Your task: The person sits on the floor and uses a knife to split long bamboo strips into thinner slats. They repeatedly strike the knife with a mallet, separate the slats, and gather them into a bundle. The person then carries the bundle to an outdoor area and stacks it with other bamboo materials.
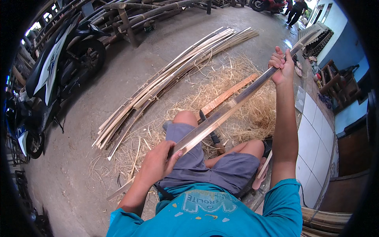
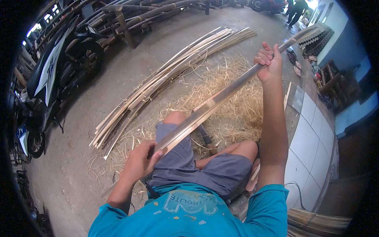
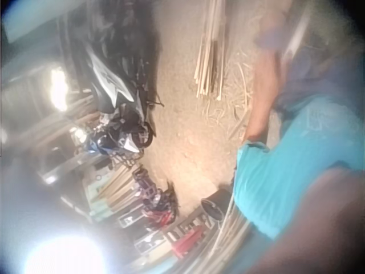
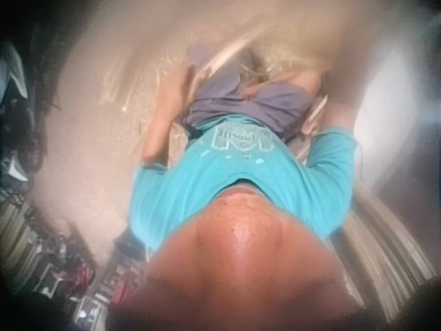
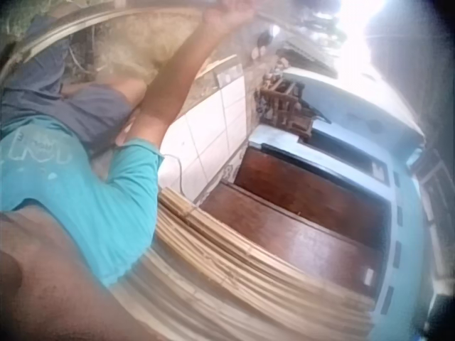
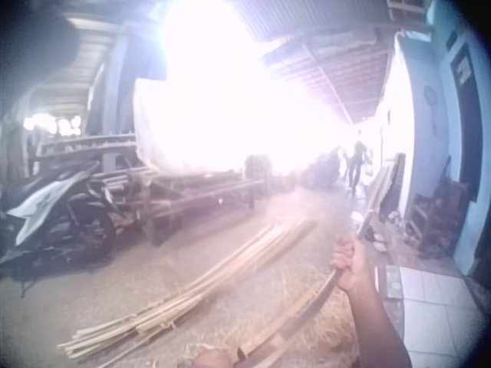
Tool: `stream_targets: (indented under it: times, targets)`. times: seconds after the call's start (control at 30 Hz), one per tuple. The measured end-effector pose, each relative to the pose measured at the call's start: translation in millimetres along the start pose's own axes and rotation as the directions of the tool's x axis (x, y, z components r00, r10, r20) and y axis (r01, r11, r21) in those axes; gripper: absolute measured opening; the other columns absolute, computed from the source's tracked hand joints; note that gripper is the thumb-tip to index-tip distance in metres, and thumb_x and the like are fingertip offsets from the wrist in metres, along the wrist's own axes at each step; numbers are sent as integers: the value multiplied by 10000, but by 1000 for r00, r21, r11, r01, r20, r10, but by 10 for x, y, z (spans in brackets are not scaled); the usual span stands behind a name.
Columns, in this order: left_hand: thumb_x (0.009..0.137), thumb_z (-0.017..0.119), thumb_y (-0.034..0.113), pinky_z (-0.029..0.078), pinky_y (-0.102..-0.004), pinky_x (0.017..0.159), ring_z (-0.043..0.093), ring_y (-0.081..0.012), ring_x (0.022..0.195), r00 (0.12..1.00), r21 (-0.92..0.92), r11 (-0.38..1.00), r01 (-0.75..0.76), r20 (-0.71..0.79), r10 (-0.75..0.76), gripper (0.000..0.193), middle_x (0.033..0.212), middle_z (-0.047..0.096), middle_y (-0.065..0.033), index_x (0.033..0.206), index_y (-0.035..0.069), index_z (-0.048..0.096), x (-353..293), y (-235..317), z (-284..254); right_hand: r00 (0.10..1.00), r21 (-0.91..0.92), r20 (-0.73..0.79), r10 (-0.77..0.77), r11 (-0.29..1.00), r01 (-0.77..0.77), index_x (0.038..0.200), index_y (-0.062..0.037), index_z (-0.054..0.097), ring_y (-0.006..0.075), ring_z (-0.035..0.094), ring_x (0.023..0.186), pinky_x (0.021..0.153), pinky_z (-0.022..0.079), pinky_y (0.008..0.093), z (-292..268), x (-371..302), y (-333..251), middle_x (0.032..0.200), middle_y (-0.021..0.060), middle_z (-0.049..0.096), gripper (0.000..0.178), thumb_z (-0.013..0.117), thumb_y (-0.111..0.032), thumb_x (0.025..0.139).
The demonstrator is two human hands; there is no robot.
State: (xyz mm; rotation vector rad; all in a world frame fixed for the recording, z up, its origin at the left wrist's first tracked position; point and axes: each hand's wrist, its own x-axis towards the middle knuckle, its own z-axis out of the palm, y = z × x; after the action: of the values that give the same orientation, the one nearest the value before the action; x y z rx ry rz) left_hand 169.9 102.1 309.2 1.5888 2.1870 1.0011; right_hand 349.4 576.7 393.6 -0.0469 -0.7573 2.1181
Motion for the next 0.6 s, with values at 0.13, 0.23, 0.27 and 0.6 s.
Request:
stream_targets:
  times: [0.13,0.23,0.27,0.6]
  targets:
    - [915,733,309,510,-404,671,634,-341,748,987,-29,986,-163,-5,163,412,865,641,-159,1163,16,583,-11,-192,213,996,123,-81,-35,991,45,1036,12,583,56,307,434,416,286,237,-27,-16,41,574,-66,325,486,507,-467,1028]
    - [904,735,336,512,-432,642,676,-368,796,977,-191,978,80,209,-39,367,889,654,-204,1070,37,602,-99,-31,132,994,116,-104,-23,993,35,1007,14,576,62,298,429,396,262,247,68,-35,78,573,-66,323,501,511,-482,1020]
    - [891,746,351,515,-436,649,678,-370,804,985,-95,992,80,161,-64,383,885,661,-200,1062,39,604,-133,-30,135,992,48,-115,-56,997,62,1005,17,575,61,301,436,411,266,247,68,0,59,577,-66,324,502,509,-481,1021]
    - [835,774,417,502,-441,584,662,-362,668,926,243,961,135,-375,-36,399,731,650,-154,931,55,636,36,-624,-147,961,-104,193,-197,970,219,939,-22,549,130,430,565,595,423,311,456,430,-1264,682,13,428,236,522,-249,992]
